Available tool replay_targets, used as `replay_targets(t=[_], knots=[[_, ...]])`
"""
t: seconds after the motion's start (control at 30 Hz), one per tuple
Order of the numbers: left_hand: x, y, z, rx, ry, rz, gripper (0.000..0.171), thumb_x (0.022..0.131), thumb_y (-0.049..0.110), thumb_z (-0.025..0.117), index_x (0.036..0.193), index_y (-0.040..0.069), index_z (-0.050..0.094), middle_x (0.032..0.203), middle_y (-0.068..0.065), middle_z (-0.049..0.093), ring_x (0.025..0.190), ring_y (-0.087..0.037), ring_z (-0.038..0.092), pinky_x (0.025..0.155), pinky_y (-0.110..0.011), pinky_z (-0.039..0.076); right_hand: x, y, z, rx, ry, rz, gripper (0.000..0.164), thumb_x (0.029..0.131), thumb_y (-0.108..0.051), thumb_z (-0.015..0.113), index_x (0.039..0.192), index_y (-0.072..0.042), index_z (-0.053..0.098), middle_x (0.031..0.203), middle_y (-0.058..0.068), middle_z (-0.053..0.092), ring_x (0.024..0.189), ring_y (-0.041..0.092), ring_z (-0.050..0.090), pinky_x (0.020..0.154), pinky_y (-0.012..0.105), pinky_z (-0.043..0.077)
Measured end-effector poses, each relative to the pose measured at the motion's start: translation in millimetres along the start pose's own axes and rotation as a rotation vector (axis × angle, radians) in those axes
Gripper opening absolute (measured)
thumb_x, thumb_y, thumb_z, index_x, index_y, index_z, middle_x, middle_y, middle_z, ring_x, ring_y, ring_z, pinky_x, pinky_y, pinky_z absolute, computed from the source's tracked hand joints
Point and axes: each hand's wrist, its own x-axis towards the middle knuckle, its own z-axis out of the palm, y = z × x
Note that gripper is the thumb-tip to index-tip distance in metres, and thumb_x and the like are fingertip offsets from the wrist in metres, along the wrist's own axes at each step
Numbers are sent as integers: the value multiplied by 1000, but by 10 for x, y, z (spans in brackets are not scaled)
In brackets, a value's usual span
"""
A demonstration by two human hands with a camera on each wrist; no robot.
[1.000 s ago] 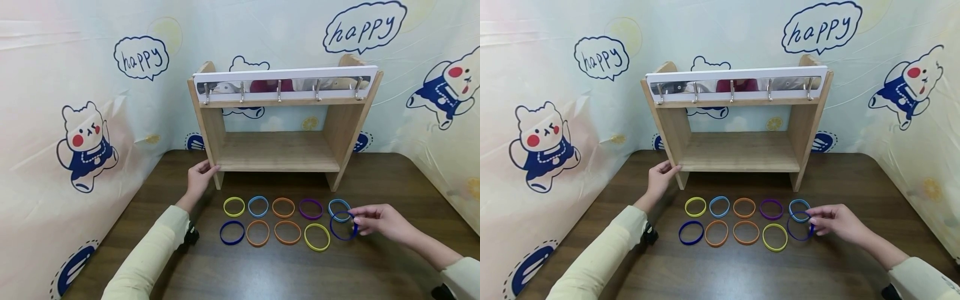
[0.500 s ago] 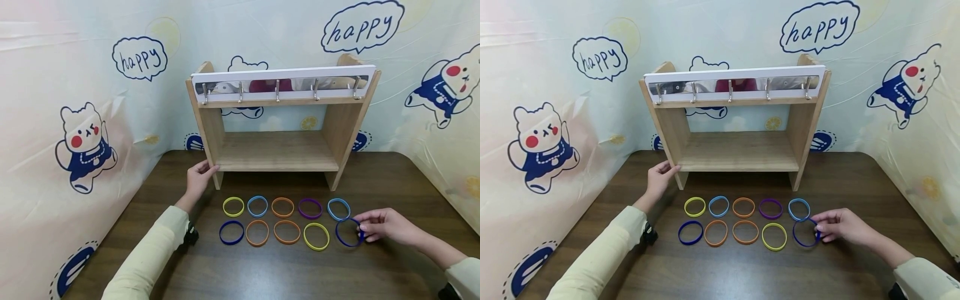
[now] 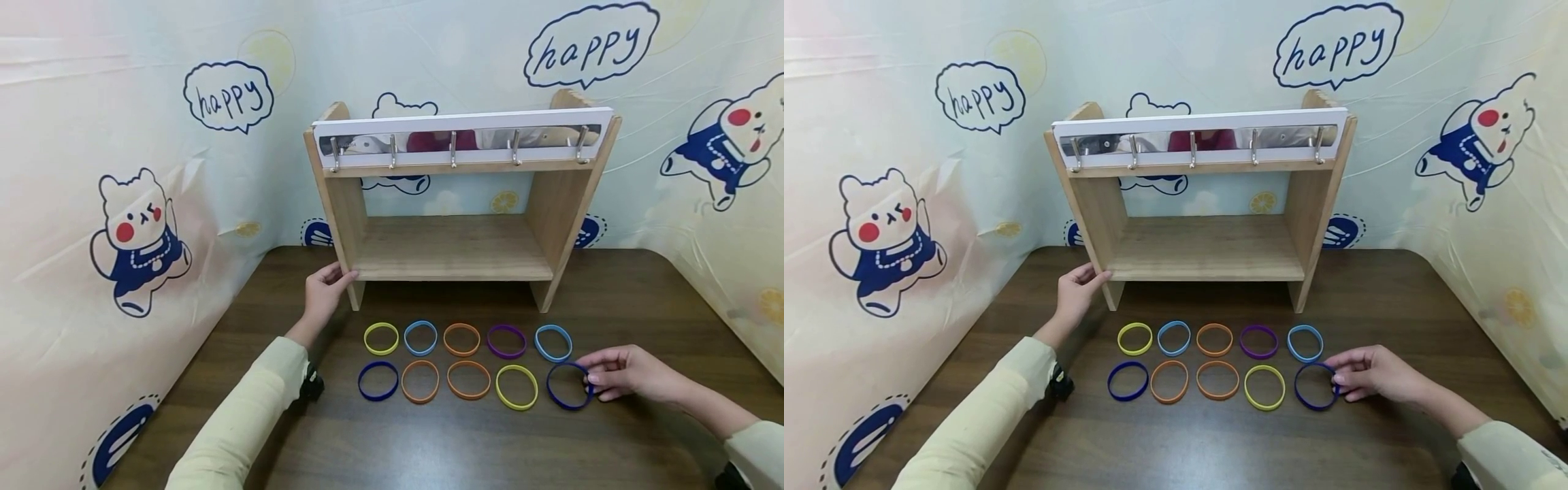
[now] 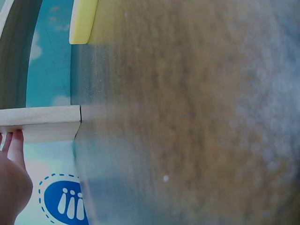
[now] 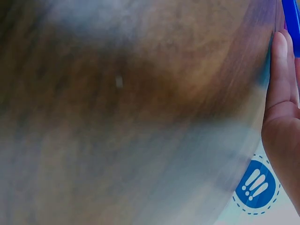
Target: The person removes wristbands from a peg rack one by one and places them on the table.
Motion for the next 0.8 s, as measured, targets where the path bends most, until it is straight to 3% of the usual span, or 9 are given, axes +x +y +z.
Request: replay_targets(t=[0.17,0.47,0.8], knots=[[-4,15,8,-7,4,-3,49,81,31,81,117,0,69,109,-17,70,100,-23,66,82,-33,55,-7,-11,3,-85,33,25,37,96,-1,58,121,24,47,95,12,70,83,19,68,67,39,58],[2,21,9,-15,-1,-6,48,81,29,81,117,-1,69,110,-18,69,100,-22,66,79,-28,55,7,-28,16,-201,59,20,33,95,-2,60,116,22,54,89,7,71,79,17,68,60,38,58],[33,75,25,-33,-24,-49,41,84,16,79,117,-4,67,110,-21,68,98,-20,66,77,-25,55,-4,-52,-11,-229,79,32,29,95,-4,61,115,18,59,91,7,71,80,18,68,60,39,58]])
